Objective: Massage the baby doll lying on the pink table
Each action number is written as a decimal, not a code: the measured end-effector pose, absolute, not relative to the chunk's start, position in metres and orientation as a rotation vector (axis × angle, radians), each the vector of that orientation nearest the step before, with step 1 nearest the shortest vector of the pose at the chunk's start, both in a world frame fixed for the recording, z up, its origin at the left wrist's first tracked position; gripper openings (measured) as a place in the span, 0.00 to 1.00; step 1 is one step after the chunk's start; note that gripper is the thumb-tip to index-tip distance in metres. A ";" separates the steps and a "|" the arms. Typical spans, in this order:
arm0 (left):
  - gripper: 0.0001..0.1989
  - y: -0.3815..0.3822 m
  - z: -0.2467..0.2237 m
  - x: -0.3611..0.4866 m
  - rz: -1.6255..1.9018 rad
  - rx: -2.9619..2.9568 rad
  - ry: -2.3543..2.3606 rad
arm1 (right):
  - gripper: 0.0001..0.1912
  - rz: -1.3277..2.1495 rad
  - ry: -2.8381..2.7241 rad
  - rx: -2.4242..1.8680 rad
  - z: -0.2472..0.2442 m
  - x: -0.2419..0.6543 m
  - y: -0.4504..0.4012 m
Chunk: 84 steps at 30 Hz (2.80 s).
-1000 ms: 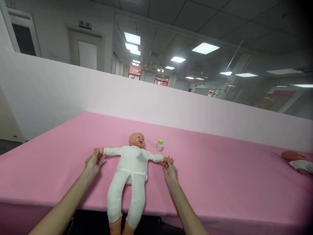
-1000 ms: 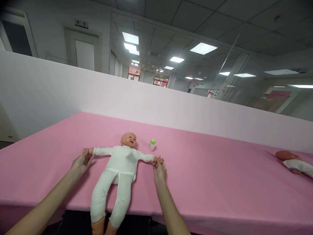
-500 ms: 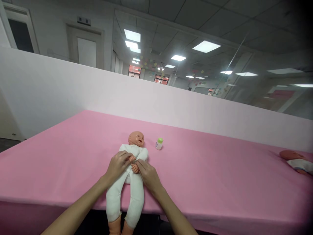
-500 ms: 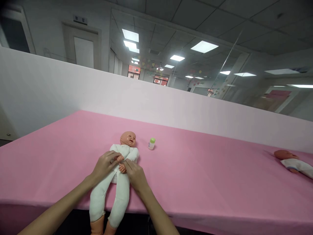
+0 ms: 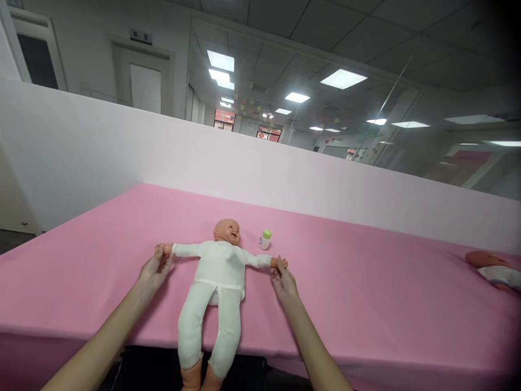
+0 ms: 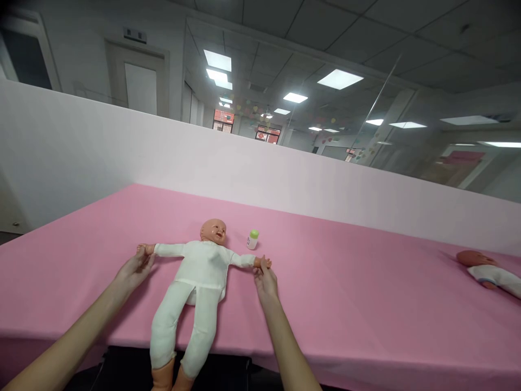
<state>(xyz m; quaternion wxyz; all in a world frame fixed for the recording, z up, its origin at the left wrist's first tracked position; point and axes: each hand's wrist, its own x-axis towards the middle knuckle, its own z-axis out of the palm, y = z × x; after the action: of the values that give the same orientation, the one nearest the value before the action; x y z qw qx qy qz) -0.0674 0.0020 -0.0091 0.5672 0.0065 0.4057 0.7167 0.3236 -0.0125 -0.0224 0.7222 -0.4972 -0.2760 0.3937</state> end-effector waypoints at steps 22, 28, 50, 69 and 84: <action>0.10 -0.027 0.004 0.022 1.322 2.239 1.314 | 0.12 0.077 -2.272 -1.040 0.002 0.232 -0.049; 0.19 -0.017 0.013 -0.015 1.676 1.360 1.293 | 0.15 0.567 -1.331 -1.110 0.016 0.277 -0.034; 0.08 -0.020 0.017 0.005 1.521 1.893 1.259 | 0.08 0.348 -1.928 -1.058 0.005 0.236 -0.047; 0.12 0.004 -0.017 -0.059 1.725 0.265 1.202 | 0.21 0.871 -0.549 -1.112 -0.024 0.320 -0.014; 0.10 -0.027 0.010 0.000 1.557 1.903 1.261 | 0.10 0.391 -1.816 -1.069 0.006 0.236 -0.050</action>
<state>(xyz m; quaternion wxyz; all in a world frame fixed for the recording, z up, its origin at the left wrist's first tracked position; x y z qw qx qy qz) -0.0005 -0.0273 0.0103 0.1881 0.6763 0.4483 0.5534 0.2361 -0.0502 0.0057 0.4785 -0.4380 -0.7440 0.1603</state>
